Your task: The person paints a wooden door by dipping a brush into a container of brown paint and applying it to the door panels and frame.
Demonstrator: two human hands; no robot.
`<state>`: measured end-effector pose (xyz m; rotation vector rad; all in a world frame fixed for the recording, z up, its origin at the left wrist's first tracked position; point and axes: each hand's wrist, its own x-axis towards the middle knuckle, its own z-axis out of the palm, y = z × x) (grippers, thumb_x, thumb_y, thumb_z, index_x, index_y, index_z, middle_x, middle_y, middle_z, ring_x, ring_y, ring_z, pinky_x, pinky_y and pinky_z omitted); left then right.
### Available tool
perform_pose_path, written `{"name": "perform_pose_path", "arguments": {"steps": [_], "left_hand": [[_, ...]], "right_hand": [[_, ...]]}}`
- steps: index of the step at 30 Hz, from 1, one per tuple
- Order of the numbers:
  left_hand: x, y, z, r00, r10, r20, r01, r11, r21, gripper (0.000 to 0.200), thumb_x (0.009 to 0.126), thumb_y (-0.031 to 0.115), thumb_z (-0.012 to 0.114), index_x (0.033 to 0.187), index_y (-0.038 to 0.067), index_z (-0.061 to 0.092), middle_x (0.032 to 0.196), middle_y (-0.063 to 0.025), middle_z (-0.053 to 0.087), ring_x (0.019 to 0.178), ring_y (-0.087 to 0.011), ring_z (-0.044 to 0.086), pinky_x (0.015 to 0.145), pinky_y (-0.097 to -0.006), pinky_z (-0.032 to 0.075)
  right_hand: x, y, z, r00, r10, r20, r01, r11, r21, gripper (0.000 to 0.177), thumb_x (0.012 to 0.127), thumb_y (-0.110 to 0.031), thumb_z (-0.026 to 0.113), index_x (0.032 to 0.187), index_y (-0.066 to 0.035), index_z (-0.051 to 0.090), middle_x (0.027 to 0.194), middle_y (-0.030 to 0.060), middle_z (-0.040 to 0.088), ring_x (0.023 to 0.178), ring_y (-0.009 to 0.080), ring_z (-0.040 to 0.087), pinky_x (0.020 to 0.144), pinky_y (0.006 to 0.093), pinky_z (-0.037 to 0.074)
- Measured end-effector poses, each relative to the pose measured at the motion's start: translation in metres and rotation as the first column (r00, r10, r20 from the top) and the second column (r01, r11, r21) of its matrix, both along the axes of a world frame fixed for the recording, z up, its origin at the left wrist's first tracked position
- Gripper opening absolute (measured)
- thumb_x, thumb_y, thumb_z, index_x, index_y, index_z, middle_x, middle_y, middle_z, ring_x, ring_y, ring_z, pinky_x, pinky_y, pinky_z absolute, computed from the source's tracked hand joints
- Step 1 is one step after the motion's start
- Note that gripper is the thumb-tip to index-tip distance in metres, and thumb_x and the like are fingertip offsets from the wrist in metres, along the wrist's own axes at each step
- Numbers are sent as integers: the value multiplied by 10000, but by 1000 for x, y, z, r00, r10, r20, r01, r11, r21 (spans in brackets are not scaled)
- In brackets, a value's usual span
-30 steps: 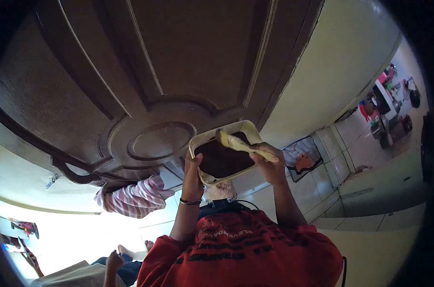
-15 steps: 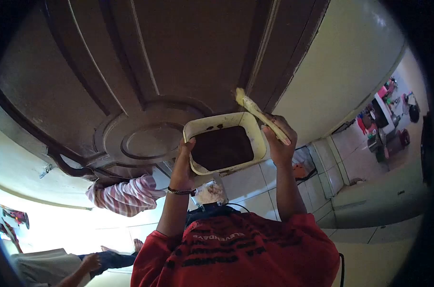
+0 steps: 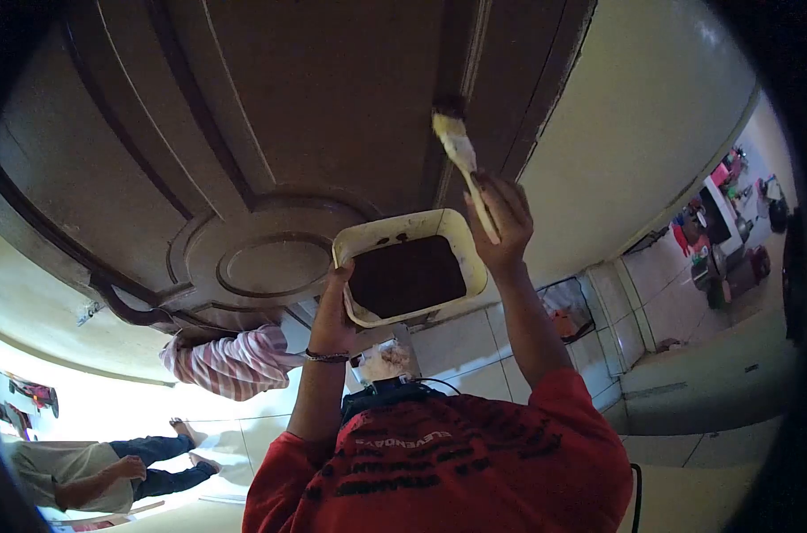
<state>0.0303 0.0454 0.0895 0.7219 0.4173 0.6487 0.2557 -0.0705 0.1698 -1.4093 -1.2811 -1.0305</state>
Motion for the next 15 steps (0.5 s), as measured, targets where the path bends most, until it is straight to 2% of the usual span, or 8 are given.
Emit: {"name": "perform_pose_path", "arguments": {"steps": [4,7,10,14,15], "left_hand": [[-1,-2,3,999,-49,12,50,999,-18,550,943,371,593,1345,14,482,1295,-129,581,1157,-242,592,963,-378,496],[-3,-1,-3,997,-44,-59,46,998,46,549,939,367,602,1346,18,484,1292,-123,584,1156,-236,594,969,-374,494],[-7,-5,-7,998,-64,-29,65,997,41,568,933,366,615,1361,22,468,1298,-123,582,1163,-238,591,974,-383,495],[-2,1,-31,994,-107,12,107,994,-12,591,934,382,610,1375,21,453,1312,-129,575,1181,-249,582,980,-395,496],[-3,1,-35,993,-114,17,114,993,-22,590,939,387,600,1378,21,451,1319,-131,570,1187,-254,579,982,-398,496]], "right_hand": [[-2,-13,-31,1000,-17,15,18,996,-92,341,731,15,754,1063,-14,683,1079,133,675,964,312,653,828,399,535],[-9,-22,-40,997,40,-68,-53,979,-198,350,723,24,751,1062,-22,680,1027,128,670,947,301,651,797,389,546],[-10,-30,-33,996,45,-75,-62,967,-247,348,721,16,756,1058,-20,677,999,128,666,917,305,651,775,391,549],[-10,-29,-2,998,52,-48,-62,970,-234,348,719,6,766,1054,-16,676,999,132,665,897,307,650,767,394,548],[-11,-26,9,999,31,-40,-38,982,-186,349,718,5,768,1054,-13,674,997,133,665,894,311,650,767,393,548]]}}
